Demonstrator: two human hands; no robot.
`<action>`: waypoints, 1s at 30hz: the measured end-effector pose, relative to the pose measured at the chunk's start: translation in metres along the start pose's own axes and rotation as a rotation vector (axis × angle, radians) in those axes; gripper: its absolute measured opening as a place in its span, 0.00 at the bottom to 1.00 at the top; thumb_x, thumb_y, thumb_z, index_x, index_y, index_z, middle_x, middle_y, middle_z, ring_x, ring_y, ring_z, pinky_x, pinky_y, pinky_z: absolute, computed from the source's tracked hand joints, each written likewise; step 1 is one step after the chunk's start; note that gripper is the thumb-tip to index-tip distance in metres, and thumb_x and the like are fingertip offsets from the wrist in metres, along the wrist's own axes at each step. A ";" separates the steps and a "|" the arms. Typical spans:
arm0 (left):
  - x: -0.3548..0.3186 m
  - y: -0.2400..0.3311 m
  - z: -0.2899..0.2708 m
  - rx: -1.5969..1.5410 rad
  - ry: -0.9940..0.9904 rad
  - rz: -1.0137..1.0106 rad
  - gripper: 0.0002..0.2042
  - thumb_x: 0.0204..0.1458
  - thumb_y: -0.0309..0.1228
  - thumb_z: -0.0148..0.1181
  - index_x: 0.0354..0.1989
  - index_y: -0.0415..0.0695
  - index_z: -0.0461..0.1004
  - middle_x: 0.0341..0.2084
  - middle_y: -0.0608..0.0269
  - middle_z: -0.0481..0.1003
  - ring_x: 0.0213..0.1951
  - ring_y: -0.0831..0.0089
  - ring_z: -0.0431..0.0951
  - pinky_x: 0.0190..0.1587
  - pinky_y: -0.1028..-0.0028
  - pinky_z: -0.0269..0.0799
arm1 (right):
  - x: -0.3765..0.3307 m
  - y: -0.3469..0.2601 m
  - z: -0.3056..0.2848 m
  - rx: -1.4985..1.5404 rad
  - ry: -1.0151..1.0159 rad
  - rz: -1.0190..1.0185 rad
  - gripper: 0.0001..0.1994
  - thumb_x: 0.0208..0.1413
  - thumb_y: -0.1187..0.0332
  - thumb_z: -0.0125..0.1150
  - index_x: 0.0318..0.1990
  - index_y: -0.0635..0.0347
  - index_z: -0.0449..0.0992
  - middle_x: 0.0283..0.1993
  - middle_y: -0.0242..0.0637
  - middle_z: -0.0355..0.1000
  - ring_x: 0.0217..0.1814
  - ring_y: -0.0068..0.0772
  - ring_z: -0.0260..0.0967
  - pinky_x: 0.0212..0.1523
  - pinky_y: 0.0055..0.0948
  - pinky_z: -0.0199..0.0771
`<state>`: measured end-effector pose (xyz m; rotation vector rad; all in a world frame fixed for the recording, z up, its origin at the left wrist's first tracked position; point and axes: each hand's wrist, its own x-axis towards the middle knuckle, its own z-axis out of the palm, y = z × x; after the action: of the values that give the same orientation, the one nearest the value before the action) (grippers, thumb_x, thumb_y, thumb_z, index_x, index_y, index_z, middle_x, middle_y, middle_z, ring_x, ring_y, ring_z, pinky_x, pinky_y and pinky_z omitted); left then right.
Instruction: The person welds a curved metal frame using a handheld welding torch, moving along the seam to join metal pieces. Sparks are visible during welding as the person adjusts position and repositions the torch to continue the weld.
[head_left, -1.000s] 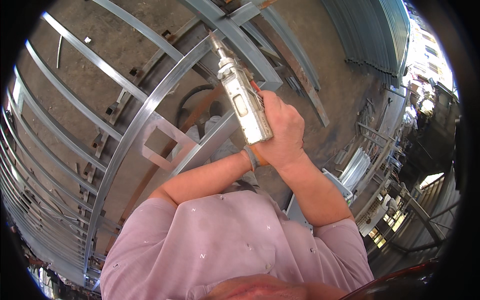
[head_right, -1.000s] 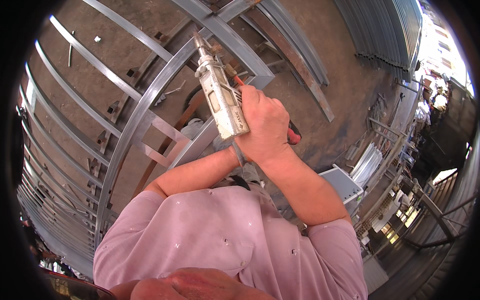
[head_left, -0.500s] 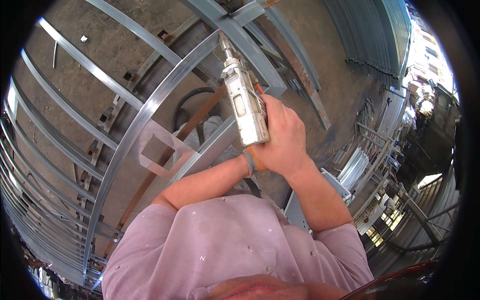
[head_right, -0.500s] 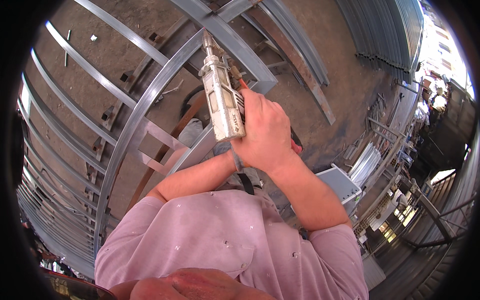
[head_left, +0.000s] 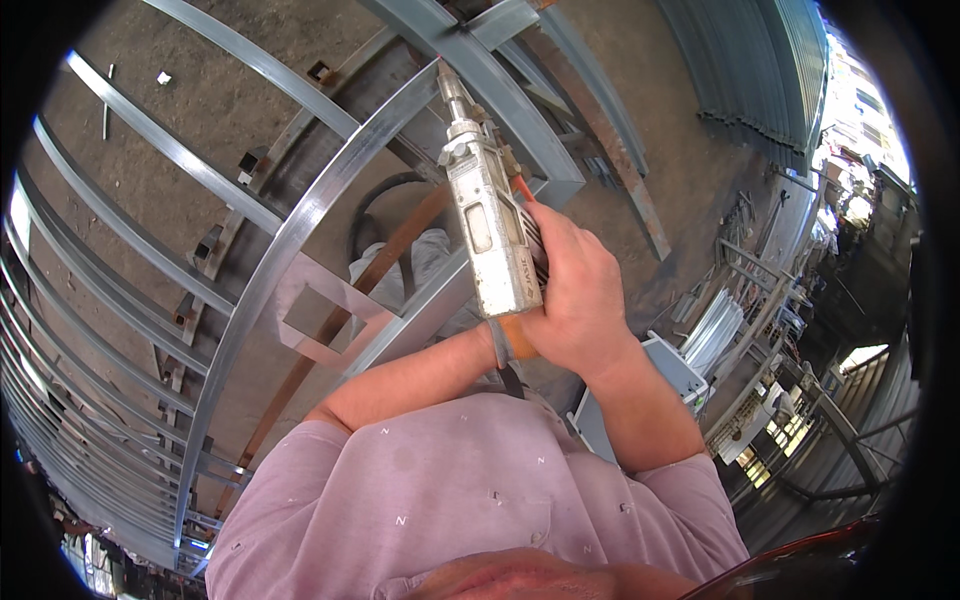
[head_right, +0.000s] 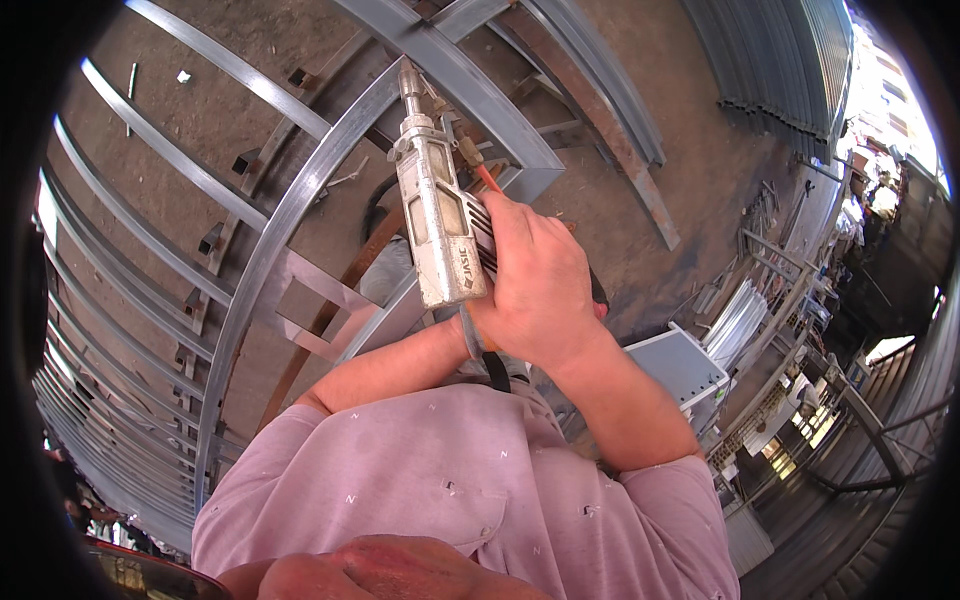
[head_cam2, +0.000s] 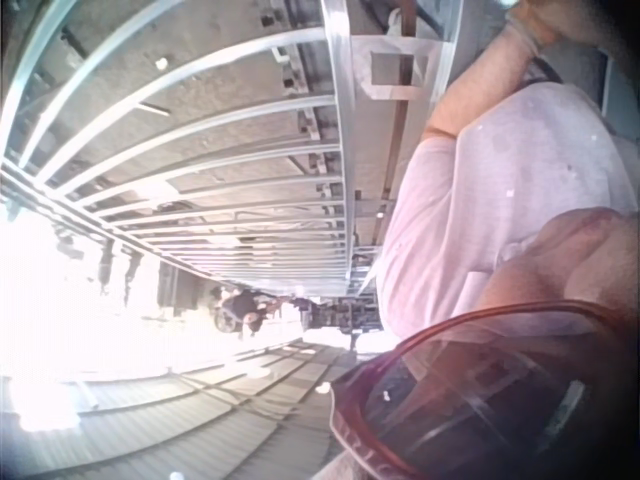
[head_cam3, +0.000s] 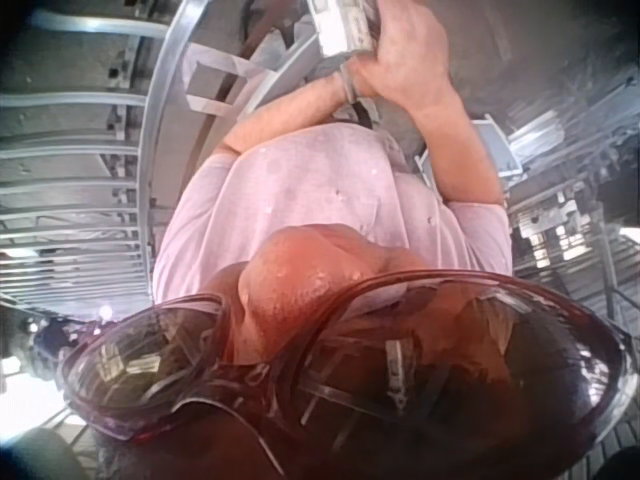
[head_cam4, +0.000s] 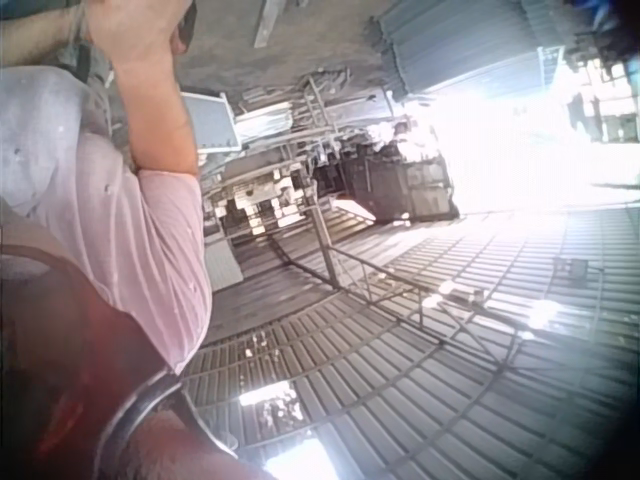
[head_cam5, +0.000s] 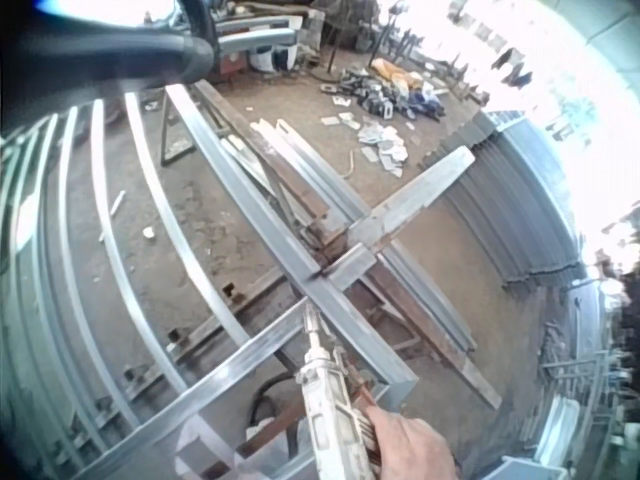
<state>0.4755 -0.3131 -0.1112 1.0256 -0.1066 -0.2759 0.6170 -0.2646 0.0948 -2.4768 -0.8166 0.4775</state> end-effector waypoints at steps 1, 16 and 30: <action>-0.001 0.000 0.000 -0.003 -0.001 0.001 0.22 0.72 0.36 0.53 0.72 0.49 0.66 0.69 0.63 0.68 0.71 0.71 0.65 0.72 0.65 0.64 | 0.000 0.000 0.000 0.005 0.000 0.008 0.31 0.46 0.68 0.73 0.59 0.70 0.71 0.45 0.52 0.78 0.44 0.59 0.77 0.46 0.49 0.75; -0.003 0.013 0.007 -0.051 -0.028 0.001 0.22 0.73 0.37 0.53 0.73 0.49 0.65 0.69 0.63 0.68 0.71 0.71 0.65 0.72 0.66 0.64 | 0.001 0.005 -0.001 0.033 -0.022 0.040 0.27 0.49 0.67 0.73 0.56 0.69 0.73 0.44 0.51 0.79 0.40 0.58 0.78 0.44 0.48 0.76; -0.010 0.018 0.010 -0.076 -0.047 -0.006 0.22 0.73 0.37 0.53 0.73 0.49 0.64 0.69 0.63 0.68 0.71 0.71 0.65 0.72 0.66 0.64 | 0.000 0.006 -0.001 0.052 -0.015 0.042 0.28 0.47 0.68 0.72 0.56 0.69 0.73 0.42 0.50 0.79 0.39 0.57 0.78 0.43 0.47 0.75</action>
<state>0.4672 -0.3095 -0.0901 0.9439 -0.1345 -0.3077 0.6204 -0.2689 0.0927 -2.4488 -0.7501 0.5262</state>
